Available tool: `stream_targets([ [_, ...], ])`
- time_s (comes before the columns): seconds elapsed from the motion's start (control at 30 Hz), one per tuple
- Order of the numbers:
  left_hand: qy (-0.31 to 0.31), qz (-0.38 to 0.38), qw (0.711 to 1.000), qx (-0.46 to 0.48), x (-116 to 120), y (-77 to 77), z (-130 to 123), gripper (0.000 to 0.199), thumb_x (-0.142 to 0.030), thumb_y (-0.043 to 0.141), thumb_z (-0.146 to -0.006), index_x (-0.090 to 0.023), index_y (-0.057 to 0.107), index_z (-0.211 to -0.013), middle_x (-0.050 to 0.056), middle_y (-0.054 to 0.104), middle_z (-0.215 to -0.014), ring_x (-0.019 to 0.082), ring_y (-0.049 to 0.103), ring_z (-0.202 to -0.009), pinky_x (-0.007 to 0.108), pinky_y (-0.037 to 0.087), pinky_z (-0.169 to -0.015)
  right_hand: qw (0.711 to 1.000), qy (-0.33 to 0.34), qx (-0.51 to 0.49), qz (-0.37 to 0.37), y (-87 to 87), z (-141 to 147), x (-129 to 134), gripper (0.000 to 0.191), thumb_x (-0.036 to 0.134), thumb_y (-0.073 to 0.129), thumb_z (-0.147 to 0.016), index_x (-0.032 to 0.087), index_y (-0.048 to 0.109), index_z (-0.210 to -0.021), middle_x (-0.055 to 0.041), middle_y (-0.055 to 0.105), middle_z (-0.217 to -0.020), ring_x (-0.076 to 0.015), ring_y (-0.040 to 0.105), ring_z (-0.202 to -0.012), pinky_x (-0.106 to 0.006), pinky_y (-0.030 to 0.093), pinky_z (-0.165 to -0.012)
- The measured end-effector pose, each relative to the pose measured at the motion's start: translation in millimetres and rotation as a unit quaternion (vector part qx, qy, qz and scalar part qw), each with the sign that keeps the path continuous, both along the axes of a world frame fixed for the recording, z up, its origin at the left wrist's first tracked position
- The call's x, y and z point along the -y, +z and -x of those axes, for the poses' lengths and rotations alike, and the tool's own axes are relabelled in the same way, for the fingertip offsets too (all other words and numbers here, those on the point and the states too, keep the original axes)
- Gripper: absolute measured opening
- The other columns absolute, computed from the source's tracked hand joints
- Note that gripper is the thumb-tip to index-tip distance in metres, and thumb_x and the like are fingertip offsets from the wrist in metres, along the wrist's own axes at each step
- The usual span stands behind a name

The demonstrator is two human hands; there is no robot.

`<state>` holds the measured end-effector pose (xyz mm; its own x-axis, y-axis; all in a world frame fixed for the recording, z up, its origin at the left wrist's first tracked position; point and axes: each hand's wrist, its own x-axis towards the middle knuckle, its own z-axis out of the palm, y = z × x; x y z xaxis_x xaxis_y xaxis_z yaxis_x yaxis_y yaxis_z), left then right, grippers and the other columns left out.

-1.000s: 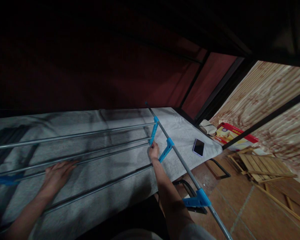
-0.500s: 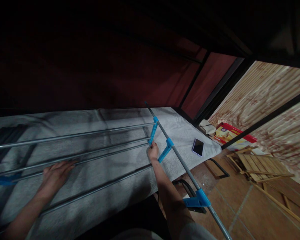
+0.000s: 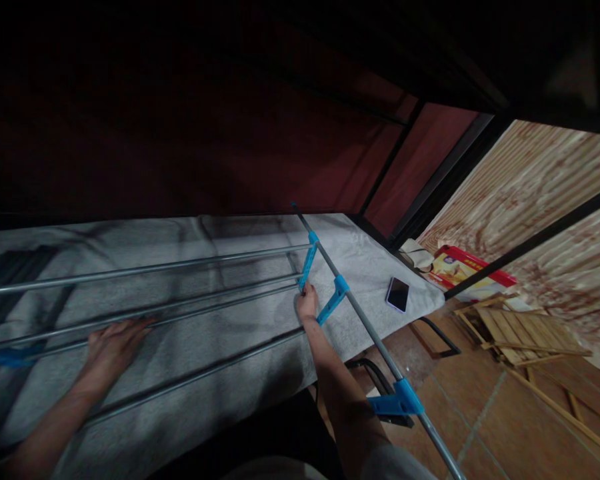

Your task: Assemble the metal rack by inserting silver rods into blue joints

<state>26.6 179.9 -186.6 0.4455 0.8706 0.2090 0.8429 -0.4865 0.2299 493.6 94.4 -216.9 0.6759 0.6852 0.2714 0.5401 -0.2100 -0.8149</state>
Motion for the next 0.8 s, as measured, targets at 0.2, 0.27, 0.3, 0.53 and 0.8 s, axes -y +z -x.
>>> stream_targets([
  [0.2, -0.001, 0.008, 1.0, 0.001, -3, -7.1, 3, 0.043, -0.033, 0.036, -0.096, -0.019, 0.07, -0.118, 0.011, 0.072, -0.114, 0.027, 0.062, -0.107, 0.037, 0.036, -0.091, 1.0, 0.002, 0.002, -0.003, 4.1, 3, 0, 0.018, 0.01, 0.043, -0.061, 0.023, 0.047, -0.072, 0.0007, 0.044, -0.07, -0.0174, 0.042, -0.07, -0.03, 0.038, -0.072],
  [0.27, -0.002, 0.014, 1.0, 0.002, -4, -6.7, 4, 0.044, -0.034, 0.035, -0.096, -0.019, 0.07, -0.119, 0.01, 0.072, -0.114, 0.027, 0.062, -0.109, 0.038, 0.036, -0.091, 1.0, 0.001, 0.004, -0.007, 5.2, 4, 1, 0.017, 0.01, 0.043, -0.06, 0.023, 0.046, -0.071, 0.0008, 0.043, -0.069, -0.0176, 0.041, -0.07, -0.03, 0.038, -0.071],
  [0.3, -0.002, 0.015, 1.0, 0.005, -4, -6.2, 4, 0.045, -0.035, 0.035, -0.096, -0.019, 0.07, -0.118, 0.01, 0.073, -0.114, 0.027, 0.062, -0.109, 0.038, 0.037, -0.091, 1.0, 0.0, 0.006, -0.008, 5.7, 5, 1, 0.017, 0.01, 0.043, -0.06, 0.023, 0.045, -0.07, 0.0009, 0.043, -0.069, -0.0177, 0.041, -0.07, -0.029, 0.038, -0.071],
  [0.53, 0.002, 0.018, 1.0, 0.017, -5, -8.1, 4, 0.041, -0.036, 0.038, -0.095, -0.021, 0.071, -0.116, 0.008, 0.074, -0.11, 0.024, 0.062, -0.107, 0.036, 0.037, -0.09, 1.0, -0.006, 0.018, 0.001, 6.7, 6, 2, 0.018, 0.011, 0.044, -0.057, 0.024, 0.045, -0.07, 0.0014, 0.045, -0.068, -0.0171, 0.041, -0.069, -0.028, 0.038, -0.069],
  [0.8, 0.012, 0.025, 0.999, 0.044, 7, 4.4, -6, 0.041, -0.033, 0.039, -0.095, -0.019, 0.071, -0.117, 0.012, 0.073, -0.109, 0.028, 0.062, -0.106, 0.041, 0.037, -0.091, 0.999, -0.006, 0.039, 0.011, 22.8, 16, 7, 0.018, 0.018, 0.044, -0.056, 0.023, 0.051, -0.071, -0.0017, 0.054, -0.068, -0.0196, 0.05, -0.07, -0.03, 0.043, -0.071],
])
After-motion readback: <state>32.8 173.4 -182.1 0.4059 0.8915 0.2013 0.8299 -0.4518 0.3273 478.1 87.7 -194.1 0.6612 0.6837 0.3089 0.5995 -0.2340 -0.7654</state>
